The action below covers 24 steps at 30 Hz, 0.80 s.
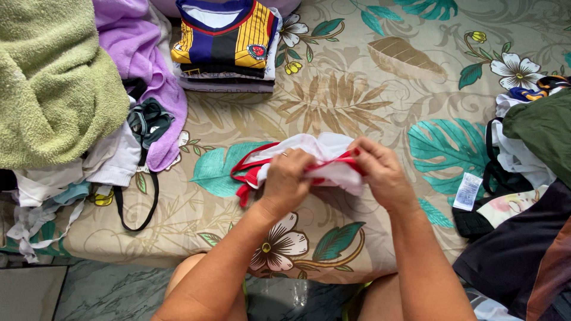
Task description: The person folds a black t-shirt with a gold design, a yellow and blue sports jersey, and a white tank top with red trim. They smooth each item on the bed and fold them into neat rectangles, stacking them one by one.
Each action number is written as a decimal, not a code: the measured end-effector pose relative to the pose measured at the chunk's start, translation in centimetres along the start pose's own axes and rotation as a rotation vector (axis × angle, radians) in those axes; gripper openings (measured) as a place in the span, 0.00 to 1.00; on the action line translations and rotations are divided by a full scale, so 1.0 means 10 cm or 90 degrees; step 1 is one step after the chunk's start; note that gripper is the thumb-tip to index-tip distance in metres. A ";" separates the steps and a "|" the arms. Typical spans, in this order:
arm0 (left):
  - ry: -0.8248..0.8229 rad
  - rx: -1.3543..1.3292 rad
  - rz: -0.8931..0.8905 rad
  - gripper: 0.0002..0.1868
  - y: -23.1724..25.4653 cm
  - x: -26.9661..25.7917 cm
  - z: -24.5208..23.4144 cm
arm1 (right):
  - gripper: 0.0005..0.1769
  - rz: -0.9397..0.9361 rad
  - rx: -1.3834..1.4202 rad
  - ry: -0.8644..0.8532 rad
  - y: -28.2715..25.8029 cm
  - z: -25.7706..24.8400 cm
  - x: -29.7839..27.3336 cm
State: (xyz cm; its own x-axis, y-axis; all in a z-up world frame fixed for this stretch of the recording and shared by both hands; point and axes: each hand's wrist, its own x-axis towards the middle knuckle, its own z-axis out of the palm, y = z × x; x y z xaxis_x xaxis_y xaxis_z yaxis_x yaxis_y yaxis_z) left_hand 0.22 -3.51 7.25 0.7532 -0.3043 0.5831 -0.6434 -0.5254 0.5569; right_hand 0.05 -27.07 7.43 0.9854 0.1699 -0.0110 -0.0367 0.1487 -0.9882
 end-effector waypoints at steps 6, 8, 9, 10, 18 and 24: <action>0.255 0.043 -0.115 0.17 -0.26 0.13 -0.30 | 0.17 0.139 -0.314 -0.002 -0.34 0.00 -0.07; 0.309 -0.151 -0.210 0.11 -0.34 0.17 -0.40 | 0.11 -0.021 -0.336 -0.008 -0.30 0.03 -0.07; 0.307 -0.236 -0.242 0.09 -0.38 0.18 -0.44 | 0.08 -0.101 -0.346 -0.009 -0.28 0.04 -0.06; 0.304 -0.320 -0.273 0.07 -0.41 0.20 -0.48 | 0.07 -0.102 -0.333 0.050 -0.29 0.02 -0.05; 0.466 -0.653 -0.281 0.05 -0.52 0.26 -0.91 | 0.09 -0.291 -0.799 0.311 -0.27 -0.03 -0.04; 0.142 -0.577 -0.295 0.13 -0.59 0.10 -0.83 | 0.11 -0.019 0.142 0.011 -0.07 -0.29 0.03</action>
